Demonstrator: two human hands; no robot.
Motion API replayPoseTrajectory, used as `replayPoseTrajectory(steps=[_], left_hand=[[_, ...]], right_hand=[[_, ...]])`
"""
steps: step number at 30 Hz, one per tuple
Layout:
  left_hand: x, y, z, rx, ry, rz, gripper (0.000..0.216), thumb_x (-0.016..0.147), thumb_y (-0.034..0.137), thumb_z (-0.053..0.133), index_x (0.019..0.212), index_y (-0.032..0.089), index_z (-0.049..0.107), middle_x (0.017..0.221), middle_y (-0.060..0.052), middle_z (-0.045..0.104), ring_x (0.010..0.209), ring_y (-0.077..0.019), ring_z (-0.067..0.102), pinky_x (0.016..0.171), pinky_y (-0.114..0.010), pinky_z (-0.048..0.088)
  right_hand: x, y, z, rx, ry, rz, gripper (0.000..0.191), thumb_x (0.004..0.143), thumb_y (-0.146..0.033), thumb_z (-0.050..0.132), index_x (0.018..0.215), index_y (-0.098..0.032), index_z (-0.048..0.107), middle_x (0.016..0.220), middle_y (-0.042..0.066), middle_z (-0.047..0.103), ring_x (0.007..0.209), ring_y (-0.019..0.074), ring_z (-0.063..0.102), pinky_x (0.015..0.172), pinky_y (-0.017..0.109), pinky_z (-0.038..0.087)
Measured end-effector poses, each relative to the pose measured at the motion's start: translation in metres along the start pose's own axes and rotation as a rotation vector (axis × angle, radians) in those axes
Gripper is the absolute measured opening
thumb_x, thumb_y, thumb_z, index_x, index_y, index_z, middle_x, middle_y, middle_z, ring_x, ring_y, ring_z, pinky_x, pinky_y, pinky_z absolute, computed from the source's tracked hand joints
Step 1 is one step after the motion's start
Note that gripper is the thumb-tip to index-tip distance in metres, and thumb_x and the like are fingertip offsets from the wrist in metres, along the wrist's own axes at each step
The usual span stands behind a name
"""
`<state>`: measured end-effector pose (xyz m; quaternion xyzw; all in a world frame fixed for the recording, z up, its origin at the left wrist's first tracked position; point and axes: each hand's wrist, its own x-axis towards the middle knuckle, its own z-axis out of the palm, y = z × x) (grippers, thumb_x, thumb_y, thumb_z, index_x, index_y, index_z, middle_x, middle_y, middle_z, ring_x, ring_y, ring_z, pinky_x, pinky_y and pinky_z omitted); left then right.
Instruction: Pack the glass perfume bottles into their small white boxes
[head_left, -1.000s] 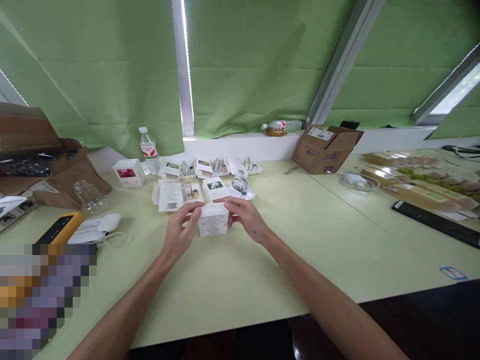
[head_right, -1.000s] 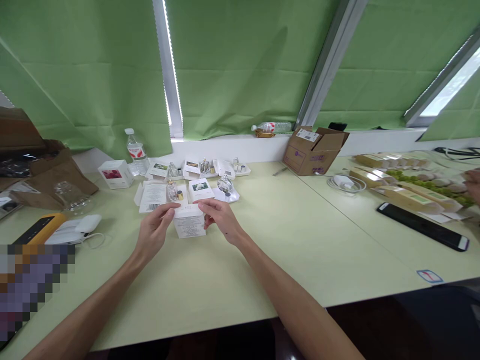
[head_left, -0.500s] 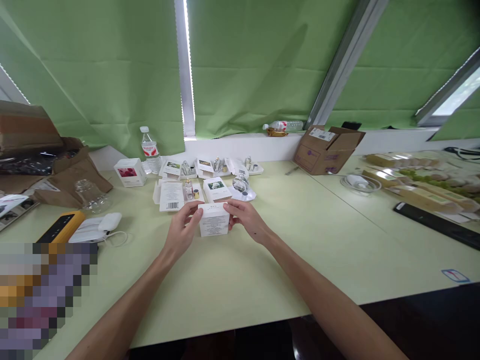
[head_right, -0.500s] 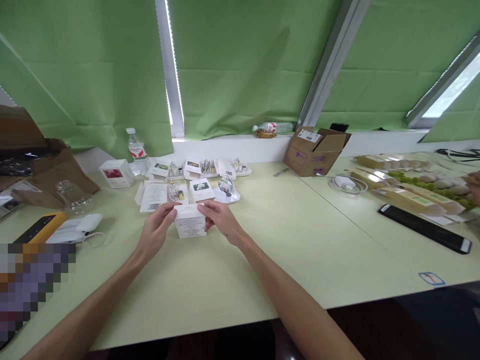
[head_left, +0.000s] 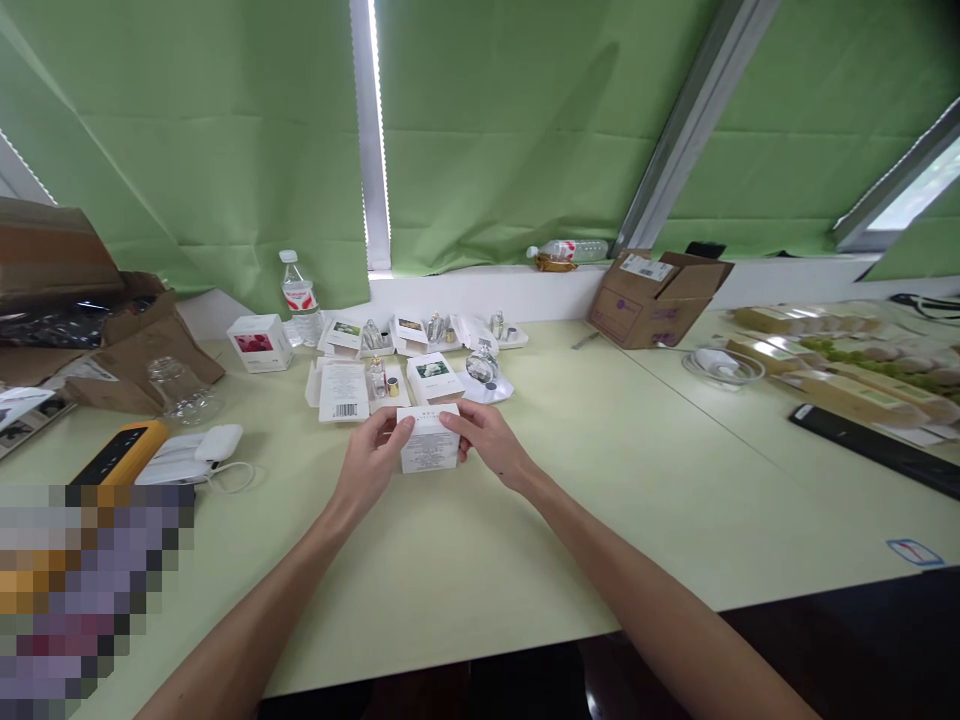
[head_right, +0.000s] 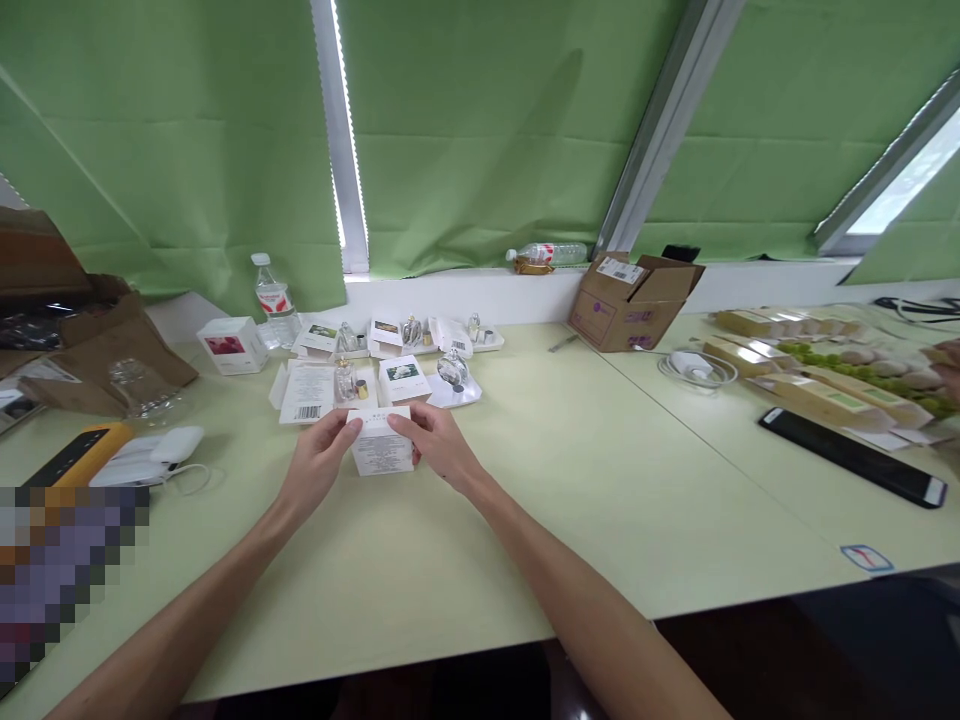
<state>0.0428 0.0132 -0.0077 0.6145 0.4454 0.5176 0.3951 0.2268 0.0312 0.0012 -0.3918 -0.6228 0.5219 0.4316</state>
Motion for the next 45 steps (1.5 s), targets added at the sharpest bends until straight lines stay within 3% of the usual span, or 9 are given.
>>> replayPoseTrajectory(steps=[12,22,27,34,45], left_hand=[[-0.001,0.004,0.007,-0.005,0.010,-0.025,0.032,0.085,0.046,0.057,0.099,0.018,0.062,0.101,-0.006,0.068,0.090,-0.0215,0.063,0.076,-0.030,0.049],[-0.001,0.005,0.005,0.016,0.003,0.010,0.028,0.088,0.044,0.052,0.089,0.018,0.060,0.087,-0.002,0.064,0.082,-0.0180,0.059,0.072,-0.026,0.046],[-0.001,0.005,0.005,-0.005,0.009,0.003,0.024,0.089,0.041,0.050,0.084,0.019,0.059,0.080,-0.001,0.060,0.076,-0.0161,0.053,0.065,-0.024,0.042],[-0.001,0.004,0.004,-0.034,0.031,-0.024,0.025,0.090,0.037,0.046,0.074,0.019,0.053,0.074,0.001,0.055,0.071,-0.0151,0.050,0.066,-0.024,0.040],[-0.002,0.002,0.001,-0.012,-0.025,-0.009,0.032,0.094,0.040,0.039,0.093,0.017,0.061,0.088,-0.003,0.062,0.082,-0.0177,0.056,0.078,-0.028,0.045]], right_hand=[[-0.001,0.004,0.016,-0.194,0.178,0.008,0.043,0.077,-0.061,0.060,0.072,-0.019,0.054,0.063,-0.003,0.045,0.055,0.0111,0.042,0.045,0.024,0.031],[0.000,-0.002,0.010,-0.129,0.078,0.020,0.039,0.080,-0.056,0.058,0.080,-0.017,0.060,0.068,-0.001,0.052,0.055,0.0114,0.047,0.046,0.024,0.037],[0.003,0.000,0.006,-0.068,0.048,0.047,0.032,0.082,-0.048,0.057,0.074,-0.018,0.058,0.065,-0.001,0.053,0.053,0.0113,0.050,0.044,0.023,0.042],[0.003,-0.005,-0.003,-0.041,0.024,0.047,0.023,0.085,-0.035,0.050,0.083,-0.017,0.063,0.074,0.003,0.062,0.058,0.0132,0.057,0.050,0.025,0.050],[-0.002,-0.009,-0.005,-0.070,-0.002,0.036,0.030,0.089,-0.030,0.041,0.094,-0.017,0.067,0.078,0.003,0.060,0.062,0.0131,0.058,0.055,0.027,0.054]])
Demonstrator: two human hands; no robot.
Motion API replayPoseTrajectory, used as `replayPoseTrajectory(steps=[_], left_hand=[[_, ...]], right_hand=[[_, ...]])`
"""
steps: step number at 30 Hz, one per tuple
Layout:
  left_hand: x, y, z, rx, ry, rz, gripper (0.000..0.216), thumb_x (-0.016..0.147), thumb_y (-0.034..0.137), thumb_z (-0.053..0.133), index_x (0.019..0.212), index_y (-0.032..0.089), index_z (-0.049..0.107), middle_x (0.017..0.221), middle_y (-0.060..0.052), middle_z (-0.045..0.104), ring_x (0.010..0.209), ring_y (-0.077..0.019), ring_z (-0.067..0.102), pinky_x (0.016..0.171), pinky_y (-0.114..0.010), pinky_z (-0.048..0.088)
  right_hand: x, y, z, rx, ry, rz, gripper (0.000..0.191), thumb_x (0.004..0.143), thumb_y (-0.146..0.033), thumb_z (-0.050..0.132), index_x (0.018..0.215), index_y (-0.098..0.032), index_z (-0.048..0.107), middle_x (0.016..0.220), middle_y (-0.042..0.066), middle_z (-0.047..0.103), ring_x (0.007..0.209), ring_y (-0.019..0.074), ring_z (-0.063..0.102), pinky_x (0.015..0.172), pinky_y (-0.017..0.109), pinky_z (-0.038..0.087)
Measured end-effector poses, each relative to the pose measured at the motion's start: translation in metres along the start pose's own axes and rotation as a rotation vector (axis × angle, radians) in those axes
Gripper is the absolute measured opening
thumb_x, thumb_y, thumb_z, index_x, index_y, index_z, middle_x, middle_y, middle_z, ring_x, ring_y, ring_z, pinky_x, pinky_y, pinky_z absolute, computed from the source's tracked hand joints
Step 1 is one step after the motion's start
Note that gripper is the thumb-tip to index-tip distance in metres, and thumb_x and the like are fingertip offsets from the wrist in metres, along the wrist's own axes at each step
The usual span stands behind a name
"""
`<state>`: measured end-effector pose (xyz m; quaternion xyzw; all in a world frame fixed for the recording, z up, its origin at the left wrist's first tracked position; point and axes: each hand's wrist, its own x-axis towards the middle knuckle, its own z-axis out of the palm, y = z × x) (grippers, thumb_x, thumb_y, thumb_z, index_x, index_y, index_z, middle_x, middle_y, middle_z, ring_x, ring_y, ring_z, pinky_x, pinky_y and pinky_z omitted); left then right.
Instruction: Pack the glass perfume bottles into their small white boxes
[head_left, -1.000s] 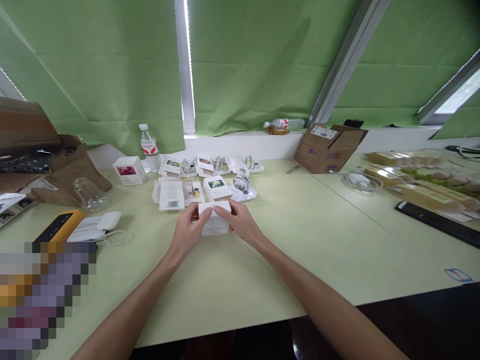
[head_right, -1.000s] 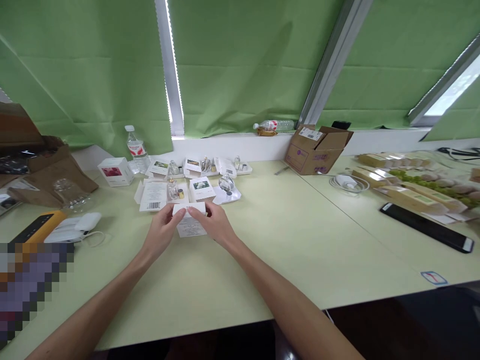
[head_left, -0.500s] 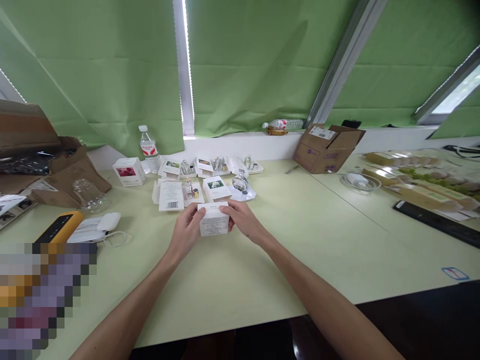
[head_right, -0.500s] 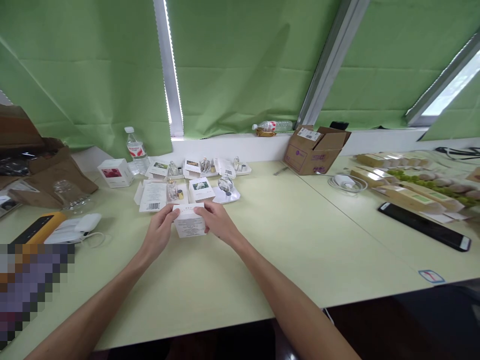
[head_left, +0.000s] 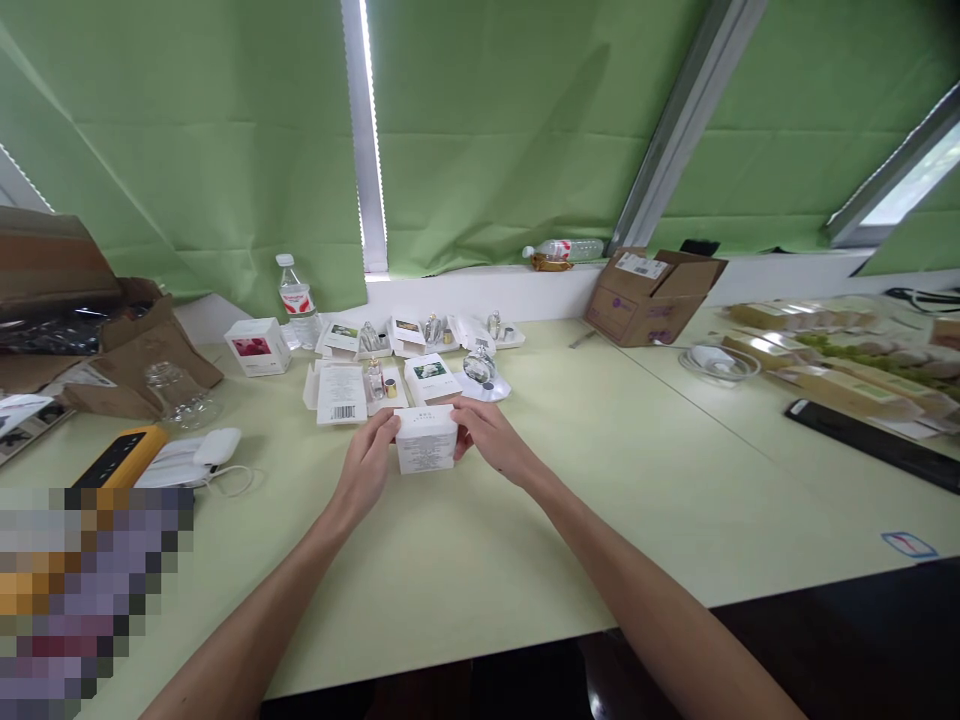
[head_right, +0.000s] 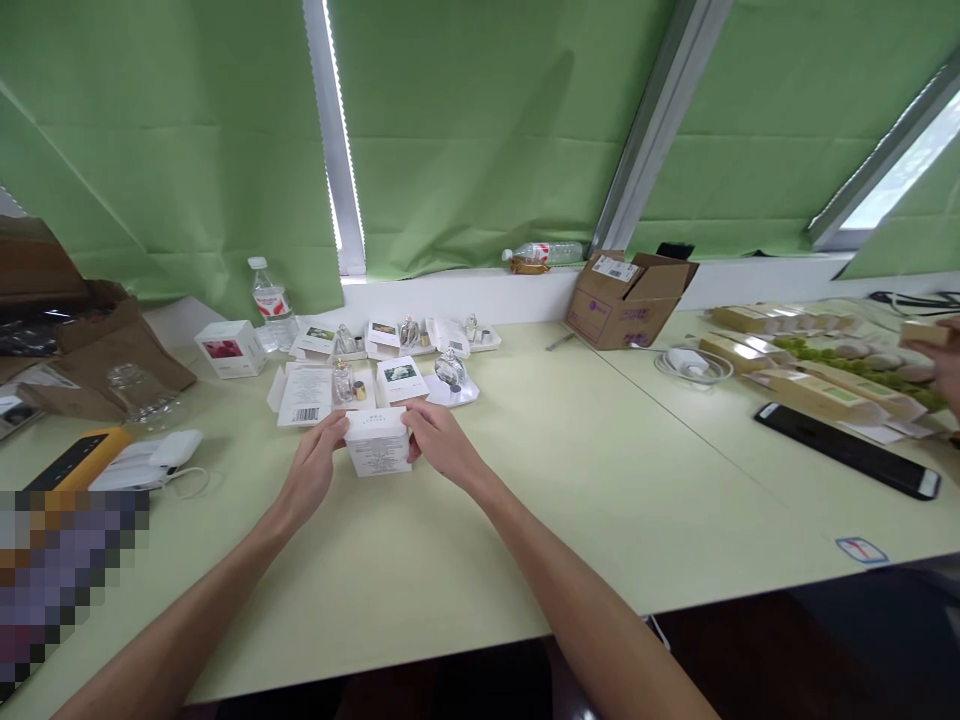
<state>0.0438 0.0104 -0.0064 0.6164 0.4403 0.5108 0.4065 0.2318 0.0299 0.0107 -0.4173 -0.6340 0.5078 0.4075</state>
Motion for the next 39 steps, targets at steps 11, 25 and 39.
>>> replayPoseTrajectory(steps=[11,25,39], left_hand=[[-0.0011,-0.0007,-0.0052,0.205,0.082,0.152,0.030,0.095,0.038,0.045,0.111,0.021,0.063,0.109,-0.004,0.066,0.097,-0.0169,0.060,0.080,-0.024,0.048],[0.0004,-0.0025,-0.0068,0.174,-0.010,0.132,0.035,0.088,0.039,0.057,0.119,0.024,0.058,0.116,-0.003,0.064,0.101,-0.0177,0.062,0.087,-0.030,0.052],[0.0013,-0.0044,-0.0078,0.177,-0.002,0.143,0.033,0.089,0.040,0.055,0.117,0.022,0.060,0.112,-0.003,0.066,0.096,-0.0170,0.063,0.083,-0.028,0.052]], right_hand=[[-0.0035,-0.0013,-0.0026,-0.050,0.078,-0.110,0.031,0.091,-0.037,0.048,0.114,-0.023,0.064,0.084,0.001,0.061,0.060,0.0107,0.057,0.060,0.028,0.055],[-0.0061,0.0026,0.0027,-0.201,0.057,-0.136,0.047,0.085,-0.056,0.054,0.116,-0.022,0.059,0.090,0.004,0.062,0.069,0.0151,0.059,0.054,0.028,0.051],[-0.0089,0.0008,0.0038,-0.292,0.045,-0.178,0.045,0.082,-0.054,0.059,0.116,-0.024,0.056,0.096,0.003,0.062,0.063,0.0125,0.057,0.055,0.028,0.049]])
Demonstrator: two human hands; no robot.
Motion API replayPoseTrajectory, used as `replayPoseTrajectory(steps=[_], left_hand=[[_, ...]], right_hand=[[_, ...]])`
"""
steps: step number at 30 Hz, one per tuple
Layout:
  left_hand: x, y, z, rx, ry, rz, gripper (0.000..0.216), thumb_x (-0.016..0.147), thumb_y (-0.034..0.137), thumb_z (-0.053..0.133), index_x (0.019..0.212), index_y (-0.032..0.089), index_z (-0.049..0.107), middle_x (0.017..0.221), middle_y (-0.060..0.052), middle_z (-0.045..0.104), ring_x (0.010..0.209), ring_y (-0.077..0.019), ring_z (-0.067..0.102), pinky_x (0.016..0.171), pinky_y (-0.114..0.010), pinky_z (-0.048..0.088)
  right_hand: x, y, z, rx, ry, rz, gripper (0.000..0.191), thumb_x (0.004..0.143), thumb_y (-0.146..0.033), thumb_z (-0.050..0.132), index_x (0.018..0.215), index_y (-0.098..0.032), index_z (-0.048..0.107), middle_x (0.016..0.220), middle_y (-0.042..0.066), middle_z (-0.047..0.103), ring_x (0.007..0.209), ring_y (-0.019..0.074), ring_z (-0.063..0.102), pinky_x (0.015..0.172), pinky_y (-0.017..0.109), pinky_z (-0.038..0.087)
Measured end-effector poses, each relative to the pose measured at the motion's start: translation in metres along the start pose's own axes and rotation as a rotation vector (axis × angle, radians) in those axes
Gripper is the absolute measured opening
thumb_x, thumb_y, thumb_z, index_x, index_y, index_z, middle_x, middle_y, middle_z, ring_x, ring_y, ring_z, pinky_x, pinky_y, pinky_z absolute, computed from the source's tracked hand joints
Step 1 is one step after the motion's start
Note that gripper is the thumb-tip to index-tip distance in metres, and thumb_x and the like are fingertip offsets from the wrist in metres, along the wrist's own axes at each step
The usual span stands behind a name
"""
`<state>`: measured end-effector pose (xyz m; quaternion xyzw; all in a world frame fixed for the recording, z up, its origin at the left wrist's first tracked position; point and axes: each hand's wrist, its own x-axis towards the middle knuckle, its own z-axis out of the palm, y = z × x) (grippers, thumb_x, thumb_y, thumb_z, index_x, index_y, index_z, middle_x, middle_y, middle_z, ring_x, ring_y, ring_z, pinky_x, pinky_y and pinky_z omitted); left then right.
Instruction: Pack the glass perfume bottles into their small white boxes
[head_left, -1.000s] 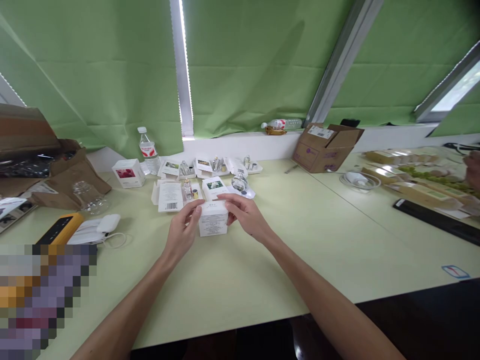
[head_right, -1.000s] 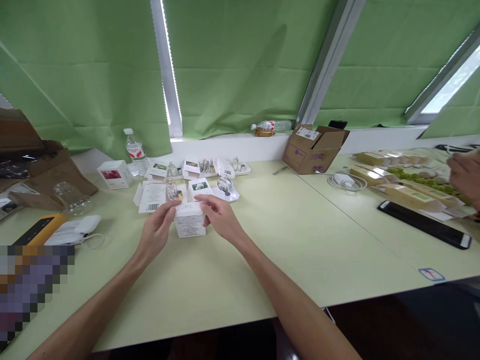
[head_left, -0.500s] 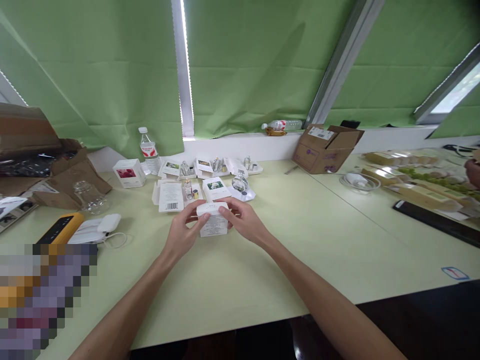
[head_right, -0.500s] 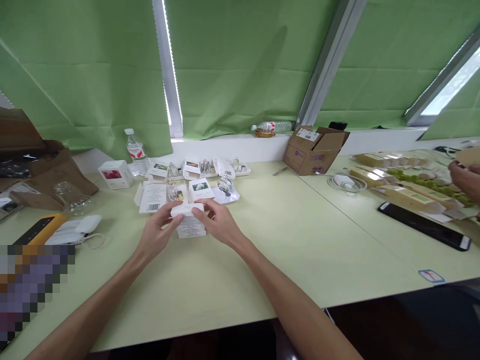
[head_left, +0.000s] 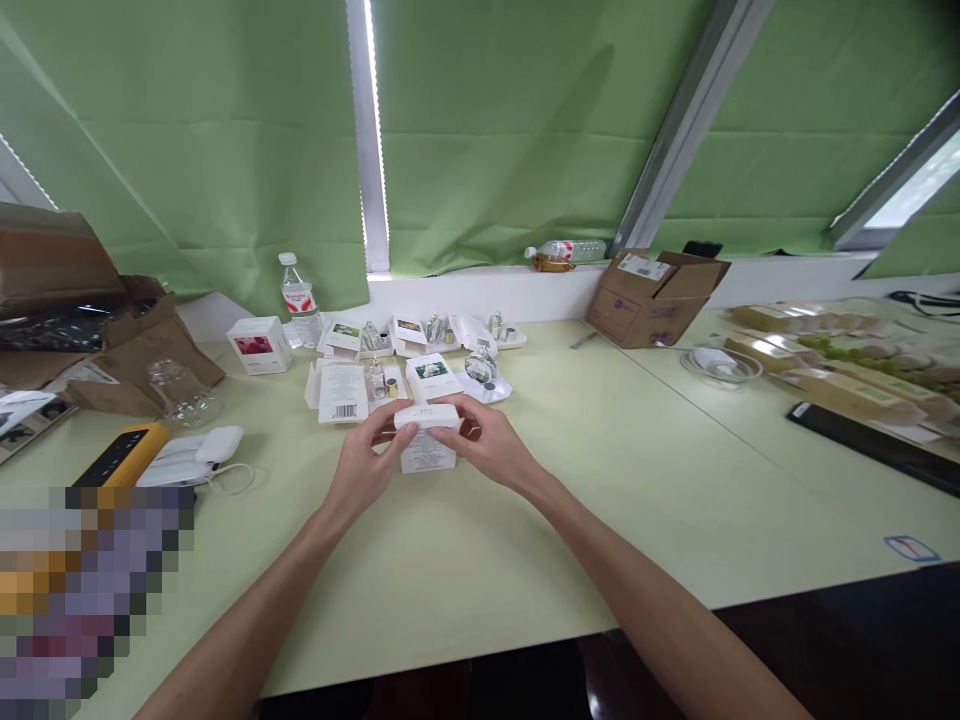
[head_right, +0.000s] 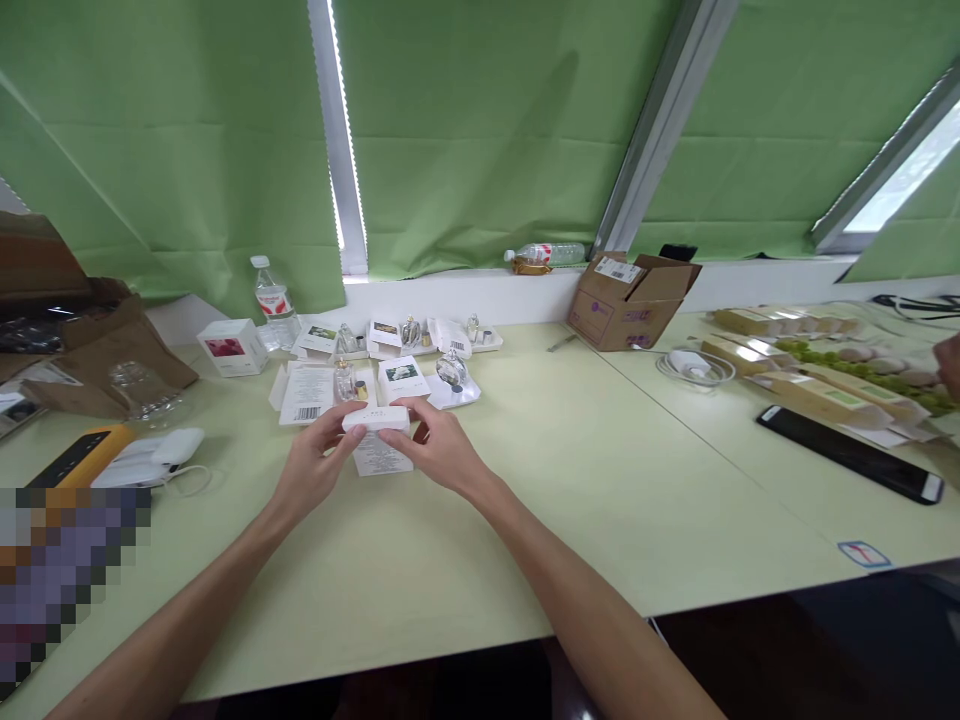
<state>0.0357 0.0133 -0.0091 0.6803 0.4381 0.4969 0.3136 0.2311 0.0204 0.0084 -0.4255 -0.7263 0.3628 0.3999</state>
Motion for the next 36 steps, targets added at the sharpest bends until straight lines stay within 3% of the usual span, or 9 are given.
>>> replayPoseTrajectory(steps=[36], left_hand=[[0.0000,0.0007,-0.0024,-0.012,-0.001,-0.014,0.035,0.091,0.043,0.051,0.116,0.021,0.060,0.113,-0.006,0.066,0.096,-0.0188,0.064,0.080,-0.029,0.052]], right_hand=[[-0.0007,-0.0002,0.0016,0.007,0.002,0.008,0.043,0.087,-0.056,0.051,0.115,-0.023,0.055,0.095,0.004,0.063,0.064,0.0143,0.060,0.051,0.027,0.049]])
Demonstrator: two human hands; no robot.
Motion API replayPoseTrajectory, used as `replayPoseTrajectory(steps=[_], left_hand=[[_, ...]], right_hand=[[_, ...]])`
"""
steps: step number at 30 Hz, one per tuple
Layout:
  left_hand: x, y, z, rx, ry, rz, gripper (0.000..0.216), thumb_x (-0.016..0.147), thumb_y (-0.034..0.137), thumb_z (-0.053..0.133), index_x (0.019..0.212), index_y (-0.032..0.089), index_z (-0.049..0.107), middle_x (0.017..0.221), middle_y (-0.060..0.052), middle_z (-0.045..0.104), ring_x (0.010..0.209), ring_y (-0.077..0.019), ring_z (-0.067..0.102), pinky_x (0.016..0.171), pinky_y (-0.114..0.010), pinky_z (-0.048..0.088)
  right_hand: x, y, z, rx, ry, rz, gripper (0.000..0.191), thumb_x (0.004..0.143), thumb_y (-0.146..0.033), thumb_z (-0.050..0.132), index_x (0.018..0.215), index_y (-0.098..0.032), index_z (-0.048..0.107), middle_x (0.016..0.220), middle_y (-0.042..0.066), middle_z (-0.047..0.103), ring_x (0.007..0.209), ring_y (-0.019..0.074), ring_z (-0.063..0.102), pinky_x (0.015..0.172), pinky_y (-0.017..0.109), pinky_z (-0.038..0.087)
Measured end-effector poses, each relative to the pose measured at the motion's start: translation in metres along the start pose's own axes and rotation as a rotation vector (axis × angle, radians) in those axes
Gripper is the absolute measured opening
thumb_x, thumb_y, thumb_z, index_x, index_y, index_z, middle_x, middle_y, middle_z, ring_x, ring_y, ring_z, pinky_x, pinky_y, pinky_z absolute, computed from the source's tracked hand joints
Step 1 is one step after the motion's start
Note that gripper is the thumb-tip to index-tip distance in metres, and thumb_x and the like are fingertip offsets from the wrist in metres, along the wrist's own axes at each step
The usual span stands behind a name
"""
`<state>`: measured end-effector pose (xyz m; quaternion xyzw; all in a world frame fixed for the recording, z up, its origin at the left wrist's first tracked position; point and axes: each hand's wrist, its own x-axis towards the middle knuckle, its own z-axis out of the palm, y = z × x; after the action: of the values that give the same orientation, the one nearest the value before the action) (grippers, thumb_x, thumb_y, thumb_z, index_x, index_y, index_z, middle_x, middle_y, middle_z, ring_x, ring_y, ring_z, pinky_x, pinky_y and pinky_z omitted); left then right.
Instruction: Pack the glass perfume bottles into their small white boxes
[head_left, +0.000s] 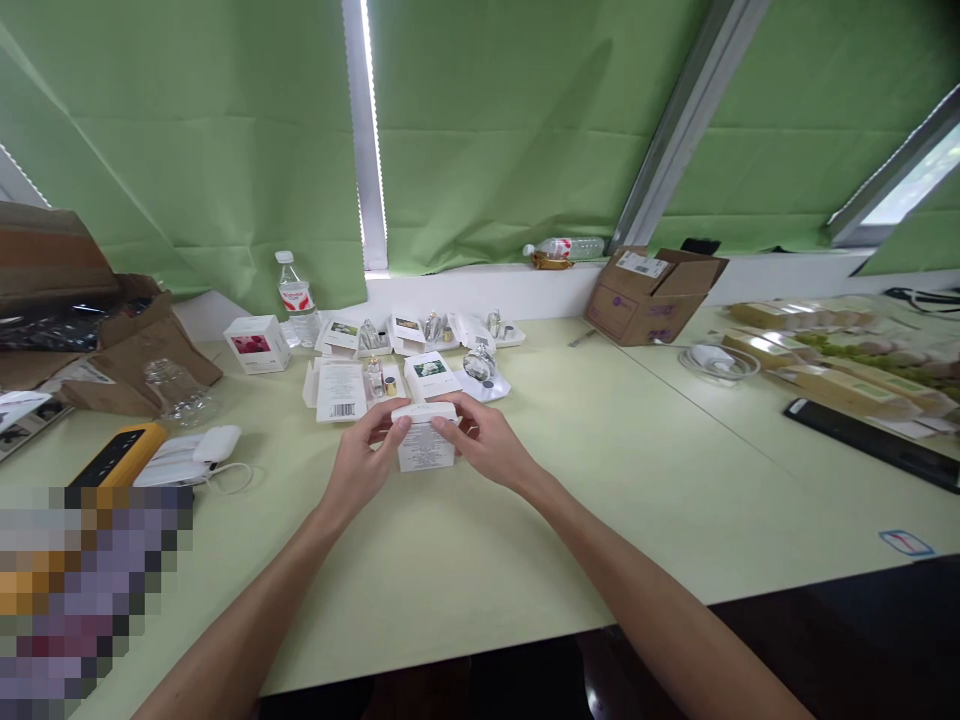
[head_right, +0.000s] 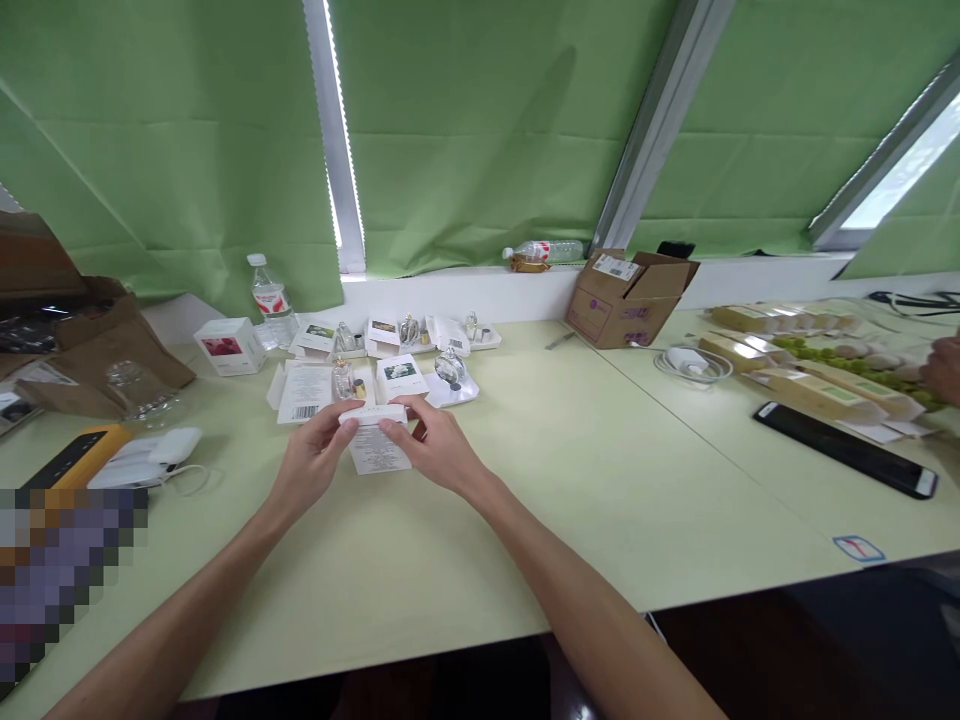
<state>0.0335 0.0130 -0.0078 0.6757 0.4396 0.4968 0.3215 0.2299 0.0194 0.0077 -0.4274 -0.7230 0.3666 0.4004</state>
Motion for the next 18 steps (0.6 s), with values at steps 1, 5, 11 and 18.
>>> replayPoseTrajectory(steps=[1,5,11,18], left_hand=[[0.0000,-0.0003,0.0000,-0.003,-0.001,0.001,0.035,0.091,0.043,0.051,0.116,0.021,0.060,0.113,-0.006,0.066,0.095,-0.0188,0.064,0.080,-0.029,0.052],[0.0006,-0.0005,0.0005,-0.016,0.001,0.009,0.035,0.090,0.043,0.051,0.115,0.021,0.060,0.111,-0.006,0.066,0.094,-0.0185,0.064,0.079,-0.029,0.052],[0.0002,0.0027,0.0012,-0.015,-0.006,0.001,0.035,0.090,0.043,0.052,0.116,0.021,0.061,0.110,-0.006,0.067,0.093,-0.0189,0.064,0.077,-0.029,0.053],[-0.0001,0.0032,0.0006,-0.014,-0.011,0.004,0.035,0.089,0.043,0.052,0.115,0.021,0.061,0.111,-0.006,0.066,0.093,-0.0193,0.064,0.077,-0.029,0.053]], right_hand=[[0.0000,0.0001,0.0001,-0.003,0.001,0.002,0.044,0.087,-0.056,0.051,0.115,-0.023,0.055,0.095,0.004,0.063,0.065,0.0143,0.060,0.051,0.027,0.049],[-0.0002,-0.0003,-0.0004,-0.001,-0.002,0.005,0.043,0.087,-0.056,0.050,0.115,-0.023,0.055,0.096,0.004,0.063,0.066,0.0145,0.060,0.052,0.027,0.049],[-0.0005,-0.0016,-0.0015,0.019,-0.024,-0.007,0.043,0.087,-0.056,0.051,0.115,-0.023,0.055,0.095,0.004,0.063,0.066,0.0148,0.061,0.051,0.026,0.049],[0.0003,0.0005,-0.0009,0.016,-0.014,-0.004,0.045,0.087,-0.057,0.049,0.115,-0.023,0.055,0.094,0.004,0.063,0.067,0.0150,0.060,0.053,0.027,0.049]])
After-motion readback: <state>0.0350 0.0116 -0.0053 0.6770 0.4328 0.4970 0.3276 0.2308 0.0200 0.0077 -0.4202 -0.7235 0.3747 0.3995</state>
